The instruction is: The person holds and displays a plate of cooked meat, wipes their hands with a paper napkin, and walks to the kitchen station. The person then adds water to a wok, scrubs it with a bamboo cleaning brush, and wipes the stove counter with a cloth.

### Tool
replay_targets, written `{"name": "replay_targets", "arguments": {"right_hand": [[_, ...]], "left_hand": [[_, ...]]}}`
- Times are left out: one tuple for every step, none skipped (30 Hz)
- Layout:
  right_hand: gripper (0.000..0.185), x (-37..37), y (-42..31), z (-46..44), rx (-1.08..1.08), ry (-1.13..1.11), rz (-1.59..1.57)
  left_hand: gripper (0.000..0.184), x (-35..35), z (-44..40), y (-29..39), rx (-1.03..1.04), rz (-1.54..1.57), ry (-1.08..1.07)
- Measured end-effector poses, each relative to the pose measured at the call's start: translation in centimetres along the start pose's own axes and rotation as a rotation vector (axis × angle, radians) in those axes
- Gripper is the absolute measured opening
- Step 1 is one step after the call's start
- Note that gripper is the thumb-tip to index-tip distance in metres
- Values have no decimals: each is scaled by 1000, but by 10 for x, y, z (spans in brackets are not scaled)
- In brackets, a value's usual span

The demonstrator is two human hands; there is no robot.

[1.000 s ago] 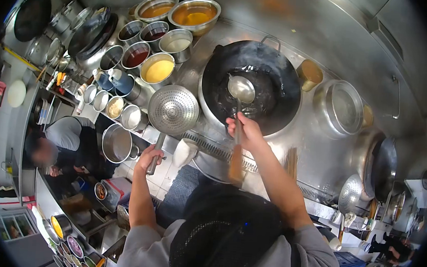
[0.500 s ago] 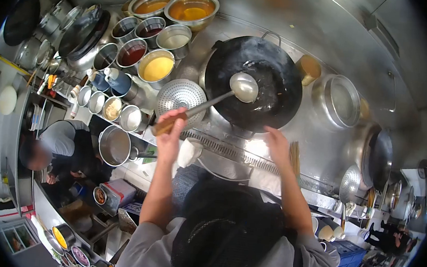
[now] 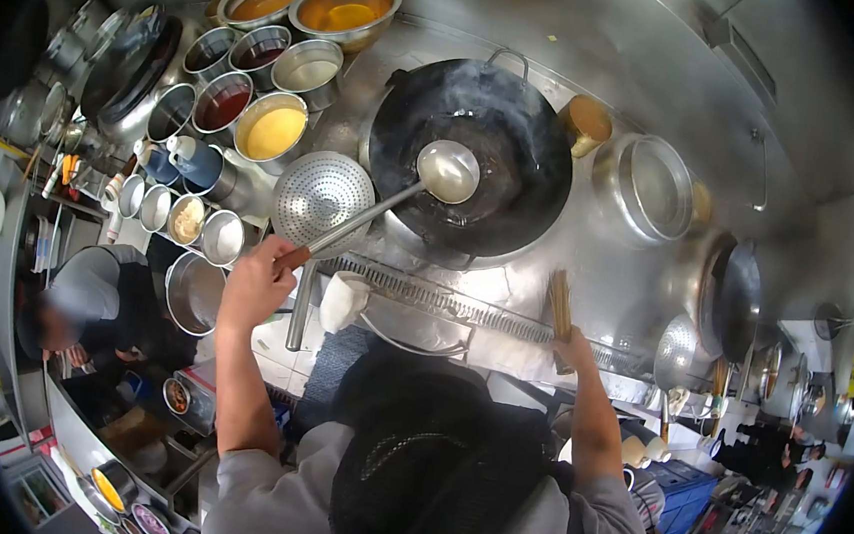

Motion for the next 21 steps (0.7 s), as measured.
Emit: {"name": "replay_targets", "arguments": {"right_hand": [[68,-7,-1,-1,-7,3,12],[64,-23,-7,4,33,43,-292],[60,-30,-7,3,73,76,-596],[51,-47,-15,2,-15,256,-679],[50,-66,-35,8,-53,176,-846],[51,-108,-107,40,-66,154,-932],[56,-132,-143,46,-76,142,-909],[61,-145,-167,41,-84,133,-888],[64,-154,-193,27,-236,208,-752],[68,-162,-221,14,-389,280,-609],[71,-164,-259,8,-515,300,-471],[73,-162,-298,5,-639,318,-331],[72,-146,-316,-14,-609,213,-304],[69,-131,-332,-30,-604,153,-196],[69,-126,-344,-44,-608,156,-196],[69,-108,-356,-59,-583,71,92],[69,-94,-361,-70,-550,-15,381],[69,-94,-365,-75,-554,-15,383],[68,-102,-367,-81,-525,91,509],[67,-109,-369,-86,-497,197,636],[67,-103,-369,-90,-503,193,643]], "left_hand": [[29,7,0,7,77,-95,24],[28,13,0,18,85,-94,-6],[28,18,1,21,74,-89,2],[31,28,3,21,48,-43,-66],[34,37,4,22,24,4,-138],[34,42,4,26,31,18,-166],[34,46,4,28,28,20,-173],[34,50,3,31,22,45,-180],[34,53,1,35,20,73,-183],[33,52,-1,41,21,10,-181],[33,53,-2,42,24,16,-177],[33,54,-3,44,40,17,-170],[32,54,-4,44,56,15,-164],[32,53,-5,44,58,16,-159],[30,51,-5,44,89,4,-138],[28,48,-5,45,117,-7,-117],[28,45,-3,43,116,-7,-112],[28,40,0,42,124,-86,-93],[28,36,1,41,129,-163,-74],[28,34,1,41,121,-159,-69],[32,35,0,42,110,-221,-67]]}}
Point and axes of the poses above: each hand's wrist, its own z-axis away from the middle knuckle, its own x-axis out of the palm, y = z × x, the point moved 8 cm from there along -z, towards the middle knuckle, and after that the axes turned 2 degrees about -z, right-handed, at the moved point
